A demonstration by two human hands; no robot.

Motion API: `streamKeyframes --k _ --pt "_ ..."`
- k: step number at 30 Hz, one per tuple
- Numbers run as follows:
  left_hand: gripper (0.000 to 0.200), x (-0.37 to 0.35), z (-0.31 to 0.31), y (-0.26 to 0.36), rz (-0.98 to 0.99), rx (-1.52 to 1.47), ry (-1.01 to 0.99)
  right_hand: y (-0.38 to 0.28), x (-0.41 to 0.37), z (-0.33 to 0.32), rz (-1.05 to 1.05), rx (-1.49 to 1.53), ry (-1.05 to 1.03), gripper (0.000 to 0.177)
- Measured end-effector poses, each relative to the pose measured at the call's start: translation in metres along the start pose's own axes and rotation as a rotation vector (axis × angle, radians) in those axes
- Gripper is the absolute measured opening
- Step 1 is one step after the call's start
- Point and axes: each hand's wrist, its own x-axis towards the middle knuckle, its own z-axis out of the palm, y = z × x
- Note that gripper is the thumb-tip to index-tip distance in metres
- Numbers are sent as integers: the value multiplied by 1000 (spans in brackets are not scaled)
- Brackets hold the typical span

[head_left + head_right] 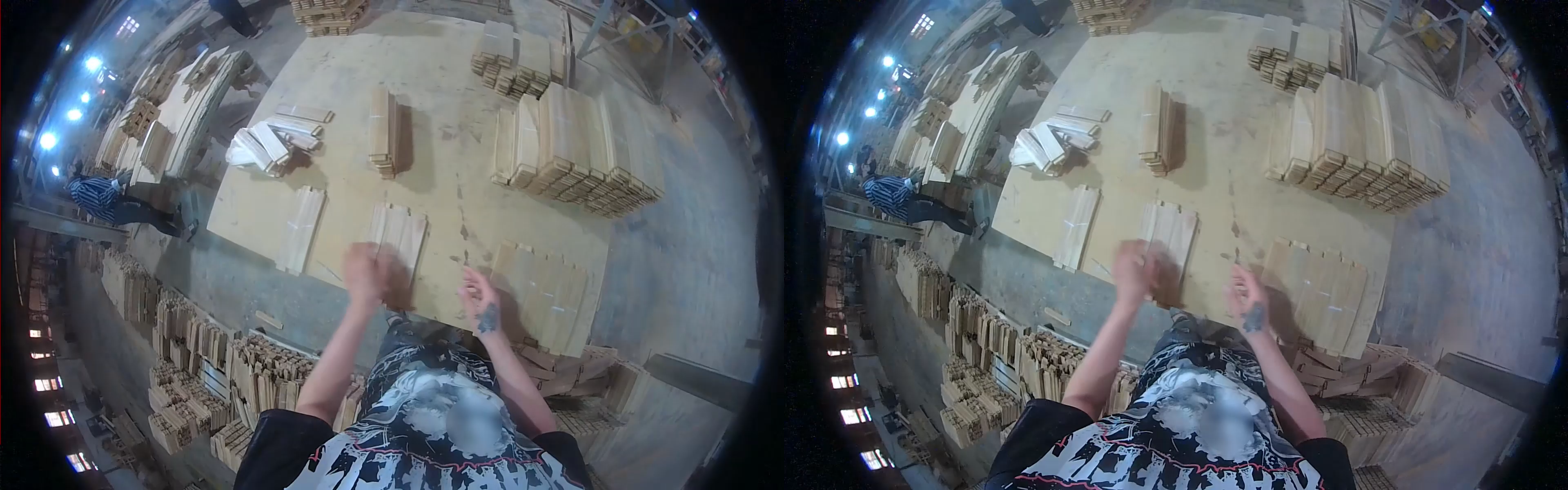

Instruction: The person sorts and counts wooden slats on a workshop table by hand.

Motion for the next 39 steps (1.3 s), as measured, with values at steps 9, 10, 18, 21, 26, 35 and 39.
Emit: streamKeyframes --k 9,10,18,21,26,35,39 --pt "49 81 -75 -174 -264 400 75 -34 40 130 129 -6 -152 74" --pt "50 82 -77 -181 -277 338 59 -34 42 144 137 24 -154 74" --pt "37 95 -101 -211 -343 -36 -109 -56 56 228 85 28 -170 71" --pt "34 117 -94 -209 -228 93 -103 -50 65 224 99 66 -227 67" --pt "52 196 -22 -93 -4 -177 -102 -55 54 207 112 0 -94 59" --pt "88 302 68 8 160 162 -111 -52 -31 97 248 117 455 41" --pt "77 305 69 7 128 143 -168 -15 -60 53 234 104 639 38"
